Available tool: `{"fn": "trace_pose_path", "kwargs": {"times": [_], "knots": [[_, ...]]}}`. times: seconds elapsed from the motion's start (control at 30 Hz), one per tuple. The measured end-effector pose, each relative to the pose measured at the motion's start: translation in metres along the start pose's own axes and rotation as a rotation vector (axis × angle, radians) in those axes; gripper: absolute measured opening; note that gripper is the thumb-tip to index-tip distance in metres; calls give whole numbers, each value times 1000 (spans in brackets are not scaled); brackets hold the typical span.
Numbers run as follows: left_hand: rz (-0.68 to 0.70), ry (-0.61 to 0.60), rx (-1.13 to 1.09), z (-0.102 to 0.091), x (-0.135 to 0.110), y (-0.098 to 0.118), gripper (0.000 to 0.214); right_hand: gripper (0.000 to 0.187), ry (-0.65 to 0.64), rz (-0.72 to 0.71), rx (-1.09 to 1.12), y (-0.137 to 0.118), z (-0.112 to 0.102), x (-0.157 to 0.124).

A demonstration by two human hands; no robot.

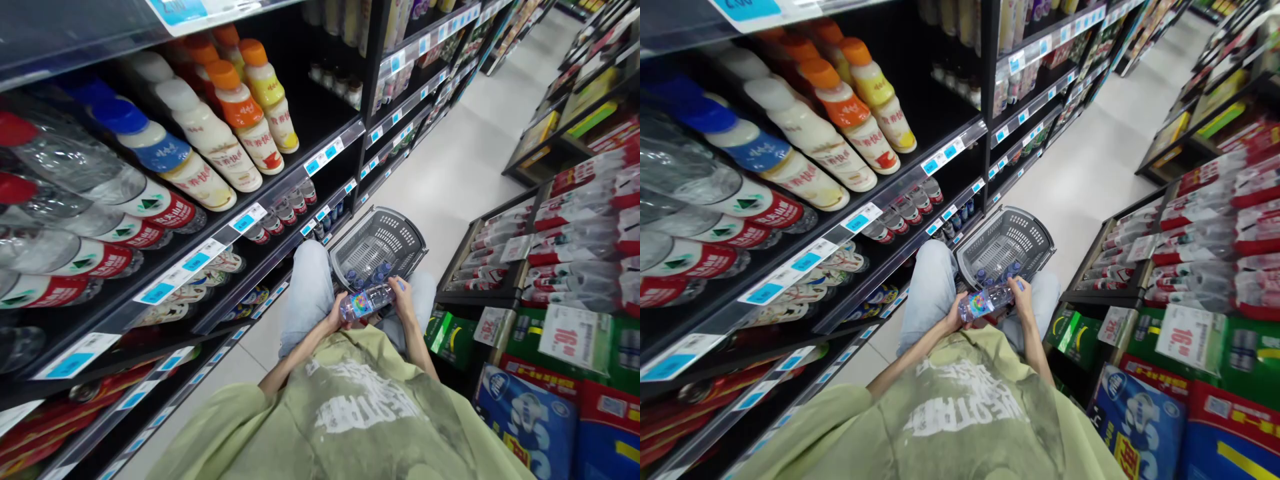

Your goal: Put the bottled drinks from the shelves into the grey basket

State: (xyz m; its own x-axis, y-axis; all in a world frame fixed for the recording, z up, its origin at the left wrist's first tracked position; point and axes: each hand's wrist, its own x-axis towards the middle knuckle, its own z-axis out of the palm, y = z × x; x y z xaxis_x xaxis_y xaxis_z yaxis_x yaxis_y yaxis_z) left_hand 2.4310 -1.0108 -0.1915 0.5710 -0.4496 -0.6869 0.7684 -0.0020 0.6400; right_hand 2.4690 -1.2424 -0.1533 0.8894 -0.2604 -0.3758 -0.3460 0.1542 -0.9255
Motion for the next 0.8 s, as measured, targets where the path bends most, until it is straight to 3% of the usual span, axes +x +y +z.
{"fn": "trace_pose_path", "kwargs": {"times": [0.07, 0.17, 0.23, 0.3, 0.4, 0.5, 0.67, 0.8], "knots": [[110, 129, 173, -4, -8, 13, 75, 54, 47, -66, -120, -6, -15, -1], [411, 319, 484, -24, -20, 43, 32, 55, 158, -169, -341, -24, -35, 7], [612, 442, 750, -46, -22, 69, 25, 54, 202, -217, -542, -41, -45, 21], [722, 491, 938, -72, -15, 97, 30, 52, 221, -270, -727, -57, -49, 39], [757, 394, 1202, -105, 7, 135, 31, 49, 218, -339, -893, -73, -48, 74], [724, 289, 1407, -120, 30, 159, 26, 45, 196, -347, -998, -76, -42, 113], [685, 498, 1418, -114, 45, 169, 24, 37, 214, -236, -1128, -55, -33, 176], [665, 537, 1376, -111, 42, 167, 20, 33, 216, -72, -1230, -24, -27, 220]]}}
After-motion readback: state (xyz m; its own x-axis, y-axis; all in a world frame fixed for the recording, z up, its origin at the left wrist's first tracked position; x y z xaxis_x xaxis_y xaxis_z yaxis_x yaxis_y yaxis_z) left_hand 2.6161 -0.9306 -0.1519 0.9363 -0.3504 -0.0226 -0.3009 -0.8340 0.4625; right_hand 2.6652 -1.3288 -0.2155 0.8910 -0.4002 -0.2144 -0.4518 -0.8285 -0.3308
